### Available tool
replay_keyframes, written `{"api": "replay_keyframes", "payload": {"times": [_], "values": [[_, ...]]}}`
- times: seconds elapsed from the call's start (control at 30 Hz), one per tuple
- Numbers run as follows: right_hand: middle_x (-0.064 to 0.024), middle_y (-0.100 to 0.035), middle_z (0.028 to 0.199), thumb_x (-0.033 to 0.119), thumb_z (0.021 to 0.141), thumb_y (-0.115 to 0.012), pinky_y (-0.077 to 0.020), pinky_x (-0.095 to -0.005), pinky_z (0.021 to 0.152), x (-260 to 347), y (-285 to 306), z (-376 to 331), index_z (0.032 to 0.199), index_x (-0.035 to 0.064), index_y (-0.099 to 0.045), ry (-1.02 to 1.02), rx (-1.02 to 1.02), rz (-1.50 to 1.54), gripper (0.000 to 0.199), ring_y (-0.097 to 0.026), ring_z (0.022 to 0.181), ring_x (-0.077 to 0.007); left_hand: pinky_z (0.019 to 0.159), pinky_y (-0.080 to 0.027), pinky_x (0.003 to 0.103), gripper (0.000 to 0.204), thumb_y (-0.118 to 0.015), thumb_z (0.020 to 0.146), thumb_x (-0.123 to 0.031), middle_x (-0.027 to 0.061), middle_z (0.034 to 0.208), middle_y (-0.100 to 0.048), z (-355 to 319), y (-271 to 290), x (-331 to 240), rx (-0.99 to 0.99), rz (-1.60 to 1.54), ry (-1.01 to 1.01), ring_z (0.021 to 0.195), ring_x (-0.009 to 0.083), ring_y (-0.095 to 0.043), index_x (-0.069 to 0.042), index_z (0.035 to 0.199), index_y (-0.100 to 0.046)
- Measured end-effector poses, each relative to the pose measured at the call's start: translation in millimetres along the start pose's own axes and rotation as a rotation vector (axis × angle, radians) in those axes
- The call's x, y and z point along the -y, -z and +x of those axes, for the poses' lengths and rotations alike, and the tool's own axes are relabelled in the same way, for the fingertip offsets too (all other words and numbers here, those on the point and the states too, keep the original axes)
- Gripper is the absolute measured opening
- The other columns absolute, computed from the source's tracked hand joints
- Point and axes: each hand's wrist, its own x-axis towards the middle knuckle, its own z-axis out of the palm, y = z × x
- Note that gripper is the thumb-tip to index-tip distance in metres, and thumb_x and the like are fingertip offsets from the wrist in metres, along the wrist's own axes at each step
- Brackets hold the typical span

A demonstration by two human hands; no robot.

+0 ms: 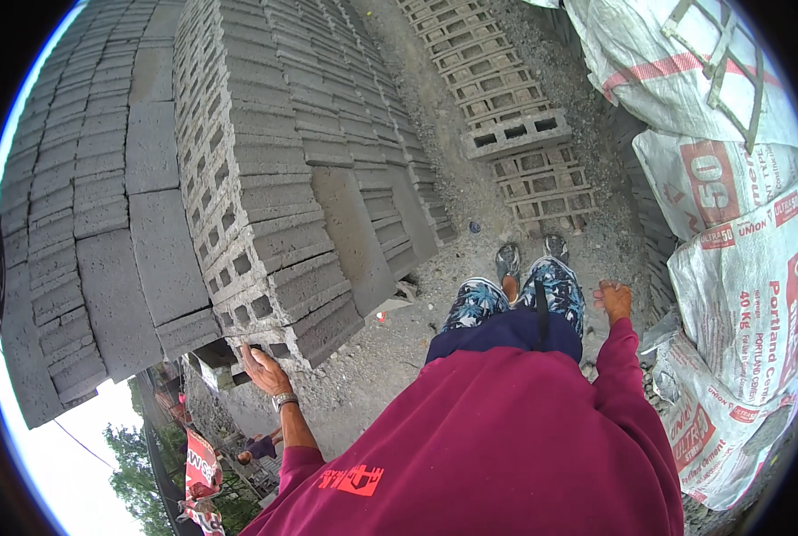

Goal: The person handles concrete masonry units by picking them up from a stack, turning them over to inspect the holes, and then placing them onto a different part of the pile.

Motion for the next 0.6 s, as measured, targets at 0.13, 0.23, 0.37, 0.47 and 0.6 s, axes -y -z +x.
{"api": "replay_keyframes", "payload": {"times": [0.13, 0.23, 0.37, 0.47, 0.6], "values": [[-0.0096, -0.073, 0.081, 0.032, 0.091, -0.063, -0.0444, -0.0316, 0.048, 9.7, 8.7, -4.4, 0.107, 0.0020, -0.067, -0.013, 0.026, -0.046, 0.034, -0.064, 0.054, -0.0174, 0.109, -0.036, 0.047, 0.054, -0.036, 0.103, -0.037, 0.0234, 0.139, -0.053, -2.5, 5.6, 4.7, -0.072, -0.022, 0.098, 0.130, 0.0381, -0.049, 0.003, 0.136, -0.053], [-0.0092, -0.073, 0.081, 0.032, 0.091, -0.062, -0.0452, -0.0321, 0.048, 11.3, 20.9, -6.4, 0.107, 0.0019, -0.067, 0.012, 0.007, -0.035, 0.035, -0.065, 0.054, -0.0174, 0.108, -0.038, 0.046, 0.055, -0.035, 0.104, -0.036, 0.0236, 0.139, -0.053, -11.3, 6.4, -6.9, -0.148, -0.249, 0.234, 0.127, 0.0376, -0.052, 0.005, 0.135, -0.052], [-0.0097, -0.073, 0.080, 0.032, 0.090, -0.062, -0.0454, -0.0329, 0.047, 15.9, 28.6, -12.4, 0.109, 0.0015, -0.067, 0.004, 0.000, -0.029, 0.036, -0.065, 0.055, -0.0179, 0.111, -0.034, 0.043, 0.055, -0.033, 0.105, -0.037, 0.0202, 0.142, -0.051, -27.8, 21.8, -50.8, -0.192, -0.507, 0.240, 0.132, 0.0334, -0.047, 0.003, 0.138, -0.051], [-0.0109, -0.072, 0.079, 0.028, 0.088, -0.062, -0.0445, -0.0344, 0.045, 0.4, 30.2, -2.3, 0.108, 0.0014, -0.066, -0.025, 0.035, -0.045, 0.034, -0.065, 0.053, -0.0191, 0.114, -0.029, 0.043, 0.056, -0.029, 0.105, -0.038, 0.0197, 0.145, -0.049, -32.4, 21.5, -75.1, -0.196, -0.608, 0.179, 0.136, 0.0323, -0.043, 0.001, 0.138, -0.052], [-0.0126, -0.072, 0.076, 0.025, 0.087, -0.060, -0.0403, -0.0379, 0.040, -9.8, 19.8, 3.5, 0.108, 0.0020, -0.063, -0.160, 0.102, -0.072, 0.031, -0.065, 0.049, -0.0231, 0.111, -0.032, 0.046, 0.056, -0.037, 0.103, -0.041, 0.0196, 0.140, -0.053, -25.2, -1.3, -83.0, -0.228, -0.560, 0.159, 0.132, 0.0351, -0.047, 0.002, 0.135, -0.055]]}}
